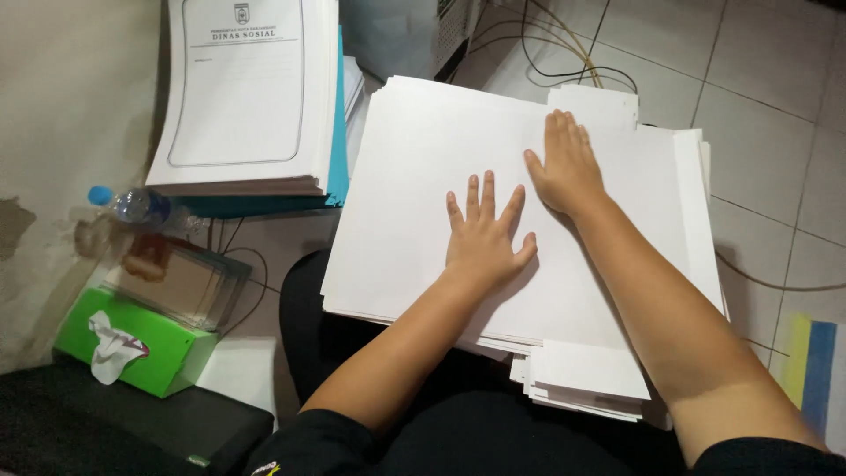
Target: Sorting and organizing printed documents into separate stacks on the floor.
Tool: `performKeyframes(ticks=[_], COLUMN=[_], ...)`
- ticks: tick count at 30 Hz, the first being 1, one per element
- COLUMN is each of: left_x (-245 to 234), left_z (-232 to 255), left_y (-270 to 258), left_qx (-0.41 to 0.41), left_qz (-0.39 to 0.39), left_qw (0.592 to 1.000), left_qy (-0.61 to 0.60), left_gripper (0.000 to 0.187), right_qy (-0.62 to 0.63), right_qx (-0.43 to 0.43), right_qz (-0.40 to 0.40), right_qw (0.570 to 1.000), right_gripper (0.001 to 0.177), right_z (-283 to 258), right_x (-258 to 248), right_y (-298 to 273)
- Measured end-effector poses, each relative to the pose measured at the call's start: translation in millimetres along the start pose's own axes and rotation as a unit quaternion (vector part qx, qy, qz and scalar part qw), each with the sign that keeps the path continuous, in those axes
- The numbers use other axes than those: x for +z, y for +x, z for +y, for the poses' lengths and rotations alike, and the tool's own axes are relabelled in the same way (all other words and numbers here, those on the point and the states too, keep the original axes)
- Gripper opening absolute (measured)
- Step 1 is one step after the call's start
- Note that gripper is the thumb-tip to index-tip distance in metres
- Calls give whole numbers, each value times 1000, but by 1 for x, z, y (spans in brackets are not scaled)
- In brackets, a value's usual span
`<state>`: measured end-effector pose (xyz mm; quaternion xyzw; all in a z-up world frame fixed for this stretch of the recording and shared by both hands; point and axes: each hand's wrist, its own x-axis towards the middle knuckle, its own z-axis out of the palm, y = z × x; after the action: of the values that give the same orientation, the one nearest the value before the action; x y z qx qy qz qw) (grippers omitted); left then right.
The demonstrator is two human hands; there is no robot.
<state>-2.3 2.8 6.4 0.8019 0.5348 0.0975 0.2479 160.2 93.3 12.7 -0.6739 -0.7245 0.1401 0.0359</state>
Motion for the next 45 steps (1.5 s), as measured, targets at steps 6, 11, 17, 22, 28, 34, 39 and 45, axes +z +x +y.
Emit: performKeyframes(ticks=[6, 11, 17, 22, 28, 34, 39, 45], left_x=[31, 25, 29, 44, 39, 50, 60, 38], left_z=[-6, -4, 1, 68, 53, 2, -18, -1], left_y=[12, 3, -3, -76, -34, 103, 193, 154], left_qx=[-21, -3, 32, 165, 155, 72, 10, 1], left_qz=[60, 46, 39, -104, -192, -84, 28, 95], left_qw=[996, 998, 996, 975, 965, 984, 987, 987], left_qy=[62, 46, 69, 106, 89, 136, 158, 132], left_gripper=[74, 72, 72, 89, 86, 76, 74, 71], right_qy=[-12, -46, -68, -70, -45, -28, -25, -29], right_qx=[118, 190, 167, 152, 158, 171, 173, 176], right_qz=[15, 35, 10, 4, 15, 9, -1, -3], right_qw=[993, 980, 984, 986, 986, 985, 985, 984], right_gripper=[69, 79, 86, 87, 87, 86, 84, 83], right_z=[62, 108, 105, 113, 109, 100, 97, 92], right_x=[7, 11, 11, 20, 18, 10, 6, 1], right_y=[5, -58, -136, -135, -138, -140, -136, -133])
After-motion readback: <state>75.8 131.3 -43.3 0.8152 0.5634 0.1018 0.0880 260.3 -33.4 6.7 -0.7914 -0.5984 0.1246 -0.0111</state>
